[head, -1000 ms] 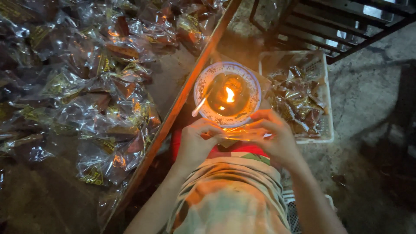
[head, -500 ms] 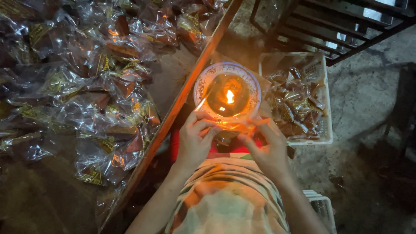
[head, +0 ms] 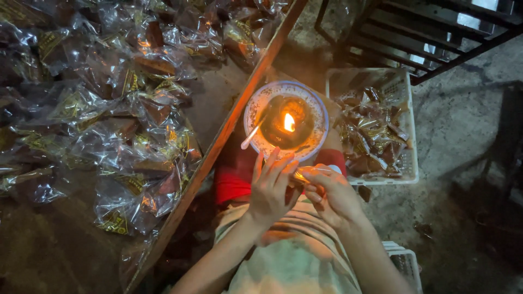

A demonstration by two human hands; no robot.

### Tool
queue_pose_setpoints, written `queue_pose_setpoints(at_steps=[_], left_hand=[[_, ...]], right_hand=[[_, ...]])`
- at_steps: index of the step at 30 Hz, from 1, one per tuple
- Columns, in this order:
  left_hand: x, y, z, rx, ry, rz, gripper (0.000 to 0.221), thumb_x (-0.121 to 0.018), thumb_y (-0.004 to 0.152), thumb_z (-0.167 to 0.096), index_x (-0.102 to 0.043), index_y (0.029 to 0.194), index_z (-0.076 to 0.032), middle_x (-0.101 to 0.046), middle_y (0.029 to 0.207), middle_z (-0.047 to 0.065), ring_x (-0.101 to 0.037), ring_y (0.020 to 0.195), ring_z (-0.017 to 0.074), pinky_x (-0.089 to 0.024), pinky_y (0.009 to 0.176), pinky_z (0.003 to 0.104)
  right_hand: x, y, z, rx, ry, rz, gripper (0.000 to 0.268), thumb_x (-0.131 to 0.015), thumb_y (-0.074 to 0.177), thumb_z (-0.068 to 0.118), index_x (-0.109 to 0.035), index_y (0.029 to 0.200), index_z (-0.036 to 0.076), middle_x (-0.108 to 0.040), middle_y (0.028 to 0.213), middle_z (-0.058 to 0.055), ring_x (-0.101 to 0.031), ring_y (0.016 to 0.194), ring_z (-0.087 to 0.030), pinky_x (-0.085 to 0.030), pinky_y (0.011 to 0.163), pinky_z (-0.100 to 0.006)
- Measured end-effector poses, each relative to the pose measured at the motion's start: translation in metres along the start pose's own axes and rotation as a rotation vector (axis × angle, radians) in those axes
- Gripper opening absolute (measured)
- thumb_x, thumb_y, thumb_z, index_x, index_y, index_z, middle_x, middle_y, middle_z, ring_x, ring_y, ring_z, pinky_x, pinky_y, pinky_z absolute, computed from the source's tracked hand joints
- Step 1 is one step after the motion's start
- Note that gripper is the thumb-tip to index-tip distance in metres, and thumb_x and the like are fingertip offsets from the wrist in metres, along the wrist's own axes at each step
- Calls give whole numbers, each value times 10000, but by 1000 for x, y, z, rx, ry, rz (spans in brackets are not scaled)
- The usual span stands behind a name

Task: Sealing small plastic bags containing food items by folding the top and passing it through a candle flame to heat-seal the plastic.

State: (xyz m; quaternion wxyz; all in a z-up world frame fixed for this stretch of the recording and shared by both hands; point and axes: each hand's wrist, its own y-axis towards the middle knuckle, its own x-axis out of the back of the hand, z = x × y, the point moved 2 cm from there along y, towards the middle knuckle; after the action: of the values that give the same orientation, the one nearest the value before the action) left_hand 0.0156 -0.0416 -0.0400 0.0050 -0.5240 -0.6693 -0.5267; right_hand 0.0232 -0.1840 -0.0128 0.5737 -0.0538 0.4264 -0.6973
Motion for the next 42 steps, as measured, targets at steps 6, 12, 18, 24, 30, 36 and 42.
queue_pose_setpoints(at_steps=[6, 12, 18, 24, 30, 36, 42], left_hand=[[-11, 15, 11, 683, -527, 307, 178, -812, 868, -281, -779, 971, -141, -746, 740, 80, -745, 750, 344, -585, 669, 417], [-33, 33, 18, 1381, -1050, 211, 423, -656, 910, -153, -594, 508, -38, -487, 381, 103, -512, 346, 189, -417, 473, 273], [-42, 27, 16, 1586, -1048, 215, 192, -745, 868, -194, -700, 726, -73, -718, 631, 94, -738, 621, 189, -511, 616, 285], [-55, 8, 25, 1516, -1089, 229, 183, -710, 864, -171, -718, 759, -21, -633, 506, 121, -669, 494, 198, -544, 590, 278], [-16, 5, 15, 1270, -655, 569, 488, -787, 671, -167, -776, 1153, -87, -735, 1026, 129, -714, 815, 232, -663, 566, 317], [14, 20, 12, 748, -519, 511, 595, -811, 628, -127, -713, 1215, -126, -747, 1069, 150, -728, 1052, 354, -630, 859, 439], [39, 50, -8, 207, -605, 618, 841, -714, 631, 52, -504, 1441, -28, -602, 1416, 259, -539, 1345, 469, -397, 1164, 578]], right_hand=[[-6, -10, 34, 379, 85, -167, 357, -755, 837, -47, -455, 715, 104, -349, 677, -8, -450, 550, -134, -312, 441, -203], [50, 24, 36, 547, 89, 1, 219, -639, 1001, 49, -539, 831, 146, -471, 786, -32, -462, 569, -159, -359, 498, -264], [44, 22, 18, 450, 26, -107, 138, -625, 1004, 21, -588, 883, 76, -451, 619, -96, -458, 551, -178, -399, 501, -288], [21, 43, -9, 324, -185, -153, 77, -750, 913, 24, -720, 976, -9, -549, 750, -73, -526, 575, -109, -461, 462, -227], [12, 43, -10, 328, -204, -130, 143, -838, 846, 14, -707, 806, -29, -525, 711, -95, -501, 608, -150, -478, 499, -268], [14, 18, -23, 142, -103, -33, 156, -781, 837, -28, -625, 825, -28, -460, 756, -77, -456, 600, -143, -506, 545, -308], [75, 43, -45, 47, 74, 221, 150, -714, 873, 119, -672, 813, -12, -651, 756, -207, -630, 591, -334, -496, 468, -430]])
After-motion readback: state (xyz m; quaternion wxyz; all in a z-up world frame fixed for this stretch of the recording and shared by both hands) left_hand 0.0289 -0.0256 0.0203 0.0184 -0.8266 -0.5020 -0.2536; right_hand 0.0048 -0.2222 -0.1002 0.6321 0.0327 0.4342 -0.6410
